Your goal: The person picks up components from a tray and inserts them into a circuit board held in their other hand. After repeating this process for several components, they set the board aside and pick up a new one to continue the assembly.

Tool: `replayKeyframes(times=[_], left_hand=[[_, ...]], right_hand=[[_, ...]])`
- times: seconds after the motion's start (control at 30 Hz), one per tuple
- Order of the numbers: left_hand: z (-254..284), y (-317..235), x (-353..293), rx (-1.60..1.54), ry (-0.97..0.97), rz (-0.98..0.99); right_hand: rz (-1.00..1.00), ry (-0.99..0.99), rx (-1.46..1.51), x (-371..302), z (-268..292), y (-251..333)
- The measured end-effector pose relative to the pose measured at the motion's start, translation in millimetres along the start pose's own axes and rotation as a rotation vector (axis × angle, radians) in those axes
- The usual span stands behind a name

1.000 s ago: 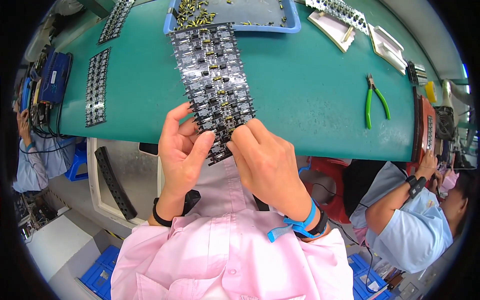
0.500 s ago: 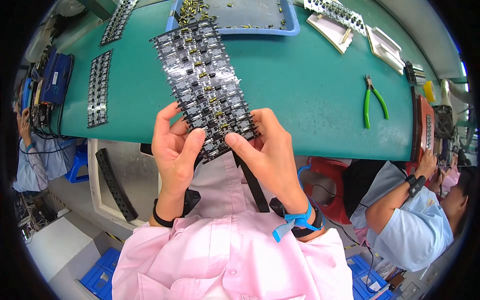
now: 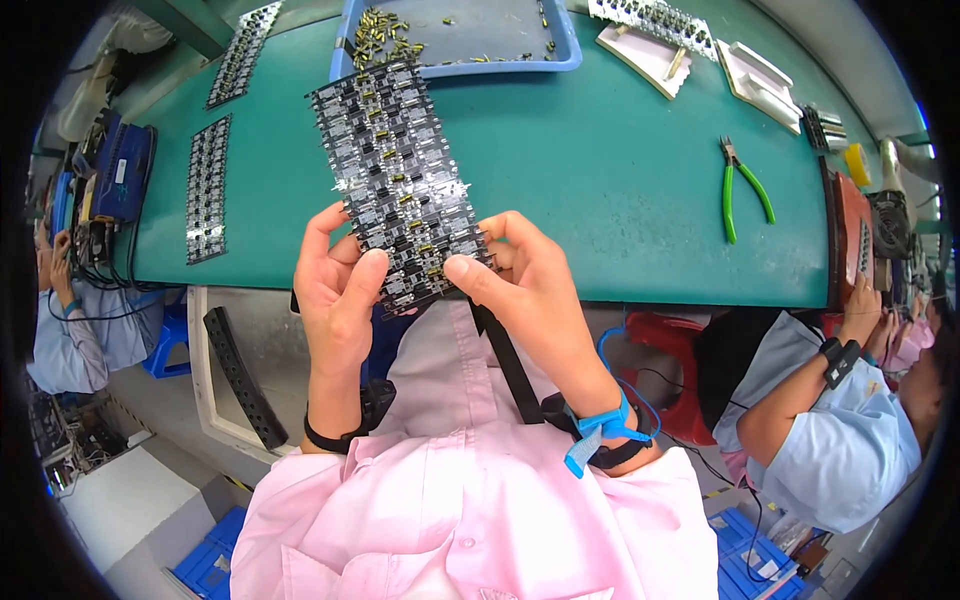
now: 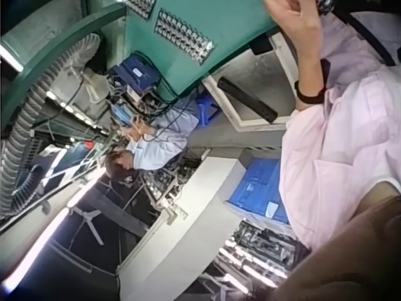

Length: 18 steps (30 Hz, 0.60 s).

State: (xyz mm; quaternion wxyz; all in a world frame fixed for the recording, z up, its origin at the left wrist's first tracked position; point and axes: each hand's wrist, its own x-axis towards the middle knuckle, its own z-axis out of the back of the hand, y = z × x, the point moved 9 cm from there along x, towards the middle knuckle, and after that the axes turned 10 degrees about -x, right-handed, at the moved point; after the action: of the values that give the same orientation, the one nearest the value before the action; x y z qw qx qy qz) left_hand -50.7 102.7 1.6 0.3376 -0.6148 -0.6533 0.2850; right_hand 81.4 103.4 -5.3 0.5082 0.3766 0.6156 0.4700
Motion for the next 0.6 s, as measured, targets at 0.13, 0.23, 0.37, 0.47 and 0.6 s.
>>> replayKeyframes(times=[0.13,0.23,0.37,0.47,0.6], left_hand=[[-1,-5,-3,0.002,-0.011,0.058],[1,-7,-7,0.048,0.019,0.083],[0,-9,-10,0.118,0.071,0.154],[2,-9,-12,0.143,0.167,0.269],[-10,-5,-14,0.142,0.336,0.492]], right_hand=[[0.009,-0.001,-0.089,-8,9,3],[0.068,-0.055,-0.192,-14,24,15],[0.169,-0.142,-0.316,-20,48,35],[0.241,-0.223,-0.336,-20,65,50],[0.259,-0.224,-0.457,-14,70,55]])
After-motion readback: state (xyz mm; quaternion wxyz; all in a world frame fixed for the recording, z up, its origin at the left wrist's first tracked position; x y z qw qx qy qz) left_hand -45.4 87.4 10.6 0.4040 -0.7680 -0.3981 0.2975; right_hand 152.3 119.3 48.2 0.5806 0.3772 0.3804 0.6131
